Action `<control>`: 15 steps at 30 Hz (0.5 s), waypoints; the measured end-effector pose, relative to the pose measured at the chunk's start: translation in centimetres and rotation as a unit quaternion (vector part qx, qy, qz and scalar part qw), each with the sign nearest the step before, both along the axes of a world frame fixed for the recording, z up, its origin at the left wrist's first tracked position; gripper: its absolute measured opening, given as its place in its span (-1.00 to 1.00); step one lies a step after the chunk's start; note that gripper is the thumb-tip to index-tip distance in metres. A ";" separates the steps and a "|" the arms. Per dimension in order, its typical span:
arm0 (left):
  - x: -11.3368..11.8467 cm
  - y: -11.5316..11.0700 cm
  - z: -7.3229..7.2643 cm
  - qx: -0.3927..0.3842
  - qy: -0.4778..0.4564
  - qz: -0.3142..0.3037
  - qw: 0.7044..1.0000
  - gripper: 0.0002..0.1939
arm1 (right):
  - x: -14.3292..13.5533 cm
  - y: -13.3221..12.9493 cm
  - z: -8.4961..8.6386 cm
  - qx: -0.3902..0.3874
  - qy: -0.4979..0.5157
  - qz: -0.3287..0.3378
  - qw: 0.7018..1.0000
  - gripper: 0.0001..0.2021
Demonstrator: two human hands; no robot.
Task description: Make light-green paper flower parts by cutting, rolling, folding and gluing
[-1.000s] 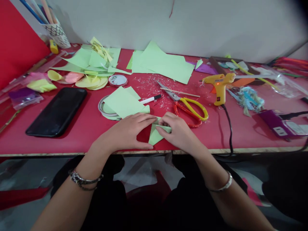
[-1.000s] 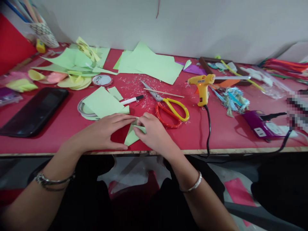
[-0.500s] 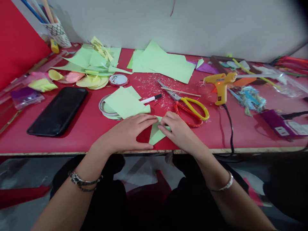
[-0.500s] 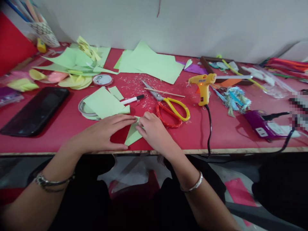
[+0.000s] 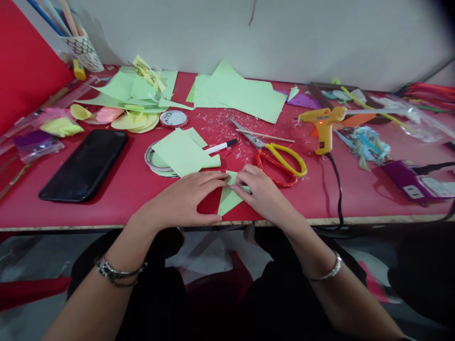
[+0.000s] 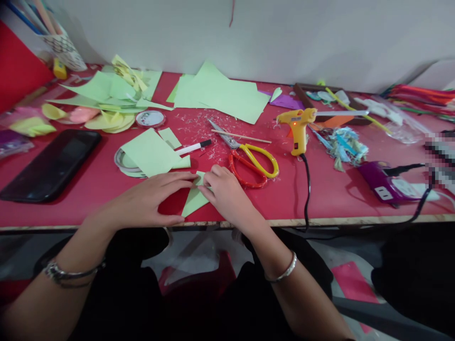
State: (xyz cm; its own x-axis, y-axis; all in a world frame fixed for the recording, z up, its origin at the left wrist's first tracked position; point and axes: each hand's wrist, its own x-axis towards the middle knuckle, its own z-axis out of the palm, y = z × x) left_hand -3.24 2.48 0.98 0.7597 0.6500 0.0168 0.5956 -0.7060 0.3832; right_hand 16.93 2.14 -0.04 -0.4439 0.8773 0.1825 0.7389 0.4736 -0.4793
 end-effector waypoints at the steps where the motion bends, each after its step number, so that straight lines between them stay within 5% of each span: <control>1: 0.0 0.0 0.0 0.002 0.003 0.000 1.000 -0.38 | 0.0 0.0 0.0 -0.001 0.002 0.000 1.000 -0.83; 9: -0.2 0.0 0.0 0.016 0.025 -0.008 1.000 -0.33 | 0.1 -0.5 0.1 0.019 0.000 -0.006 1.000 -0.87; 15: -0.2 0.0 0.0 0.017 0.020 0.001 1.000 -0.29 | -0.6 -2.0 0.9 0.034 -0.063 -0.007 0.997 -0.44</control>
State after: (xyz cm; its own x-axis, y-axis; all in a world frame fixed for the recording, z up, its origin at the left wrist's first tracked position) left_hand -3.45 2.48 0.94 0.7592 0.6508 0.0077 0.6112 -0.7170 0.3351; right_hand 16.34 0.09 0.86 -0.4554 0.8708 0.1853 0.7981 0.4916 -0.3485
